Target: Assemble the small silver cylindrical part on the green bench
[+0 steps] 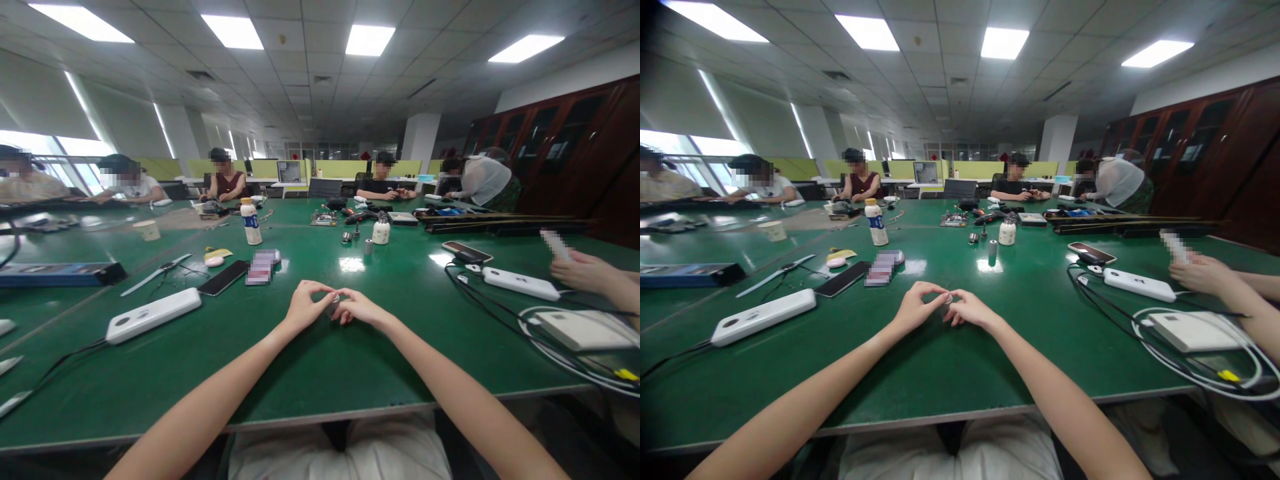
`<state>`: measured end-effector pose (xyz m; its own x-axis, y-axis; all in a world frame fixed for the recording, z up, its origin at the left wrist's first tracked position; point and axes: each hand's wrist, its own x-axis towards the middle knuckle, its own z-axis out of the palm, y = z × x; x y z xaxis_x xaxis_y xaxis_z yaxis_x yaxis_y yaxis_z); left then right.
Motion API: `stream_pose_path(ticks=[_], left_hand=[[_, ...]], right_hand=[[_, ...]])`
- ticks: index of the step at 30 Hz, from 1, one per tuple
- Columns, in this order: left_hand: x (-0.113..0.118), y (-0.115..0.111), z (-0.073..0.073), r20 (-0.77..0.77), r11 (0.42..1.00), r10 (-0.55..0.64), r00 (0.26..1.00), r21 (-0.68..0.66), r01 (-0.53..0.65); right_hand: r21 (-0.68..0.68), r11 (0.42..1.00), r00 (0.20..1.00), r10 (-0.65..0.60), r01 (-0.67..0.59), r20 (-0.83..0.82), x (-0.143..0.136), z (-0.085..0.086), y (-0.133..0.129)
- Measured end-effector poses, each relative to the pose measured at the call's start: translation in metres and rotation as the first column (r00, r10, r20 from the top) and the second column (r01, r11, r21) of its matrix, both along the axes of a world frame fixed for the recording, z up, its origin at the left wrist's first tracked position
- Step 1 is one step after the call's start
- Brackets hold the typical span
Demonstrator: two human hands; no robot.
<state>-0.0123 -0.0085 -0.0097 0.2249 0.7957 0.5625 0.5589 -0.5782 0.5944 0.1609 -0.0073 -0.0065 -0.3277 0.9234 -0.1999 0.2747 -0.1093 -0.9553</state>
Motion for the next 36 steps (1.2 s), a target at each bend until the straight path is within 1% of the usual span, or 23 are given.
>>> stream_pose_path(ticks=[3, 7, 10, 13, 16, 19, 20, 22, 24, 26, 30, 36], left_hand=[[-0.002, 0.000, 0.004, 0.009, 0.999, 0.014, 1.000, 0.034, -0.014], [-0.008, 0.005, 0.006, -0.006, 0.997, 0.066, 0.998, 0.050, -0.065], [-0.017, 0.012, 0.001, -0.126, 0.991, 0.133, 0.983, 0.000, -0.134], [-0.026, 0.020, -0.010, -0.260, 0.977, 0.184, 0.948, -0.059, -0.206], [-0.030, 0.025, -0.019, -0.317, 0.964, 0.202, 0.927, -0.104, -0.246], [-0.029, 0.023, -0.017, -0.330, 0.950, 0.222, 0.918, -0.139, -0.279], [-0.027, 0.022, -0.014, -0.317, 0.953, 0.224, 0.922, -0.129, -0.275], [-0.023, 0.017, -0.007, -0.250, 0.971, 0.203, 0.946, -0.071, -0.227], [-0.017, 0.011, 0.000, -0.156, 0.989, 0.146, 0.977, 0.005, -0.147], [-0.010, 0.005, 0.006, -0.098, 0.996, 0.088, 0.991, 0.043, -0.084], [-0.002, -0.004, 0.008, -0.119, 0.999, 0.013, 0.993, 0.034, -0.009], [-0.003, -0.005, 0.008, -0.153, 0.999, -0.015, 0.988, 0.036, 0.021]], right_hand=[[0.008, 1.000, 1.000, 0.029, -0.029, 0.010, -0.001, 0.002, -0.003], [0.016, 0.999, 0.999, 0.037, -0.037, -0.033, -0.002, 0.000, -0.004], [0.053, 0.998, 0.995, 0.042, -0.037, -0.089, -0.002, -0.006, -0.002], [0.091, 0.995, 0.993, 0.054, -0.044, -0.108, -0.001, -0.011, 0.000], [0.102, 0.994, 0.995, 0.045, -0.036, -0.092, 0.001, -0.014, 0.002], [0.094, 0.995, 0.997, 0.034, -0.027, -0.076, 0.001, -0.014, 0.003], [0.088, 0.996, 0.997, 0.031, -0.025, -0.071, 0.001, -0.013, 0.004], [0.078, 0.997, 0.998, 0.029, -0.024, -0.061, 0.001, -0.012, 0.004], [0.071, 0.997, 0.998, 0.024, -0.021, -0.050, 0.000, -0.011, 0.005], [0.069, 0.998, 0.999, 0.018, -0.015, -0.045, 0.000, -0.011, 0.005], [0.070, 0.997, 0.998, 0.016, -0.012, -0.054, -0.001, -0.012, 0.006], [0.079, 0.997, 0.997, 0.031, -0.025, -0.077, 0.001, -0.014, 0.006]])
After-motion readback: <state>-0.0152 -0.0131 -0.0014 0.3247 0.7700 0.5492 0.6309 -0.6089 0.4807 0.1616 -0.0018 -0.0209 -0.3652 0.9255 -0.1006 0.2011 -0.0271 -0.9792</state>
